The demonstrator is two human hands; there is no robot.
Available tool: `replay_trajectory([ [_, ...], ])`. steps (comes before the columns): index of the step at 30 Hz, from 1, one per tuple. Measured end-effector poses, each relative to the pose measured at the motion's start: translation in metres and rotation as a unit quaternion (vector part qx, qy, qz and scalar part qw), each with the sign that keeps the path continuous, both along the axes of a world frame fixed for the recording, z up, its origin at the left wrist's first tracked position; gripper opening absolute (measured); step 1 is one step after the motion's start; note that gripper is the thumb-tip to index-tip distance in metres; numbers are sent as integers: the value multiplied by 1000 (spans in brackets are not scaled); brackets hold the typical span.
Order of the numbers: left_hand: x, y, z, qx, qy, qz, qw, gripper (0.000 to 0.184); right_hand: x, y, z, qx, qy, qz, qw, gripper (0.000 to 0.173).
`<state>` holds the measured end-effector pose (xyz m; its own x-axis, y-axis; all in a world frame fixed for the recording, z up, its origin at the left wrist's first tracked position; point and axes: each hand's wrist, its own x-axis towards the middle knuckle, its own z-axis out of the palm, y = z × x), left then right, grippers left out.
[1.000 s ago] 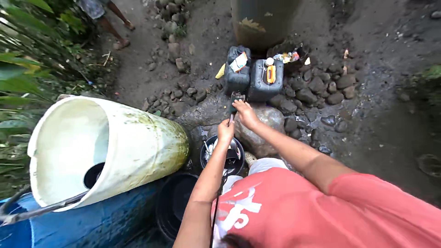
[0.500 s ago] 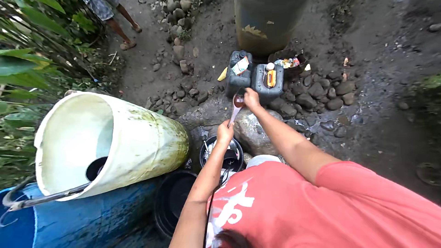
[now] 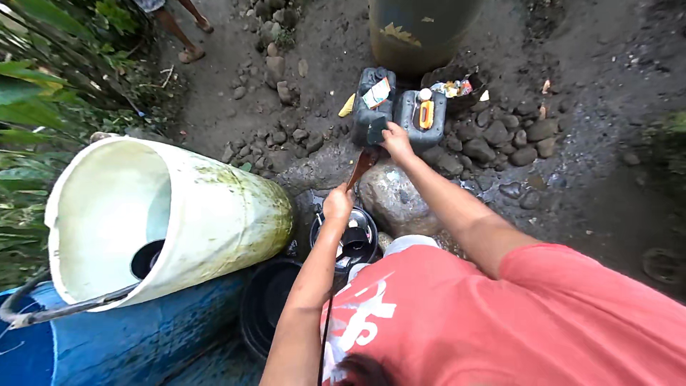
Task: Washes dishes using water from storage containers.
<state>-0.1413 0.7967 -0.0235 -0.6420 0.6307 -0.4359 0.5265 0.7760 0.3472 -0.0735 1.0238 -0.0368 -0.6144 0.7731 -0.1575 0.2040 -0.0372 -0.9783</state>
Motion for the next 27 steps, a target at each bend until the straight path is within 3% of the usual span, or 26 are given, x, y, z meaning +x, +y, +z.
replay_trajectory([
  [2,-4,4,2,-42,6,-3,999,33,5,-21,17,236,-70,156,957,43],
  [5,-9,23,24,-69,32,-12,997,30,8,-66,1,405,-62,346,844,45],
  [7,-14,24,36,-42,55,-26,997,31,8,-55,-21,473,-19,362,803,44],
  [10,-11,11,31,0,75,-47,996,36,1,-6,-33,512,-56,335,789,43],
  [13,-10,1,24,34,51,-16,998,39,7,43,-46,419,-175,267,850,40],
  [15,-18,0,24,89,10,7,996,40,15,55,-54,210,-165,177,947,41],
  [16,-22,1,20,121,-19,14,992,39,17,49,-53,47,-100,109,988,40],
  [17,-25,3,13,155,-52,20,986,38,15,37,-48,-122,-23,45,991,38],
  [18,-26,6,4,181,-88,25,979,37,12,23,-40,-265,51,3,963,38],
  [20,-25,11,-17,221,-174,69,957,35,4,3,-31,-460,166,16,872,49],
  [21,-25,10,-24,229,-222,102,942,34,2,0,-32,-501,197,49,841,56],
  [22,-26,9,-28,230,-263,128,928,33,1,3,-35,-505,204,78,835,56],
  [25,-23,5,-28,193,-307,143,921,32,15,27,-34,-377,112,197,898,35],
  [27,-20,7,-22,176,-310,128,926,33,11,31,-25,-268,20,217,938,33],
])
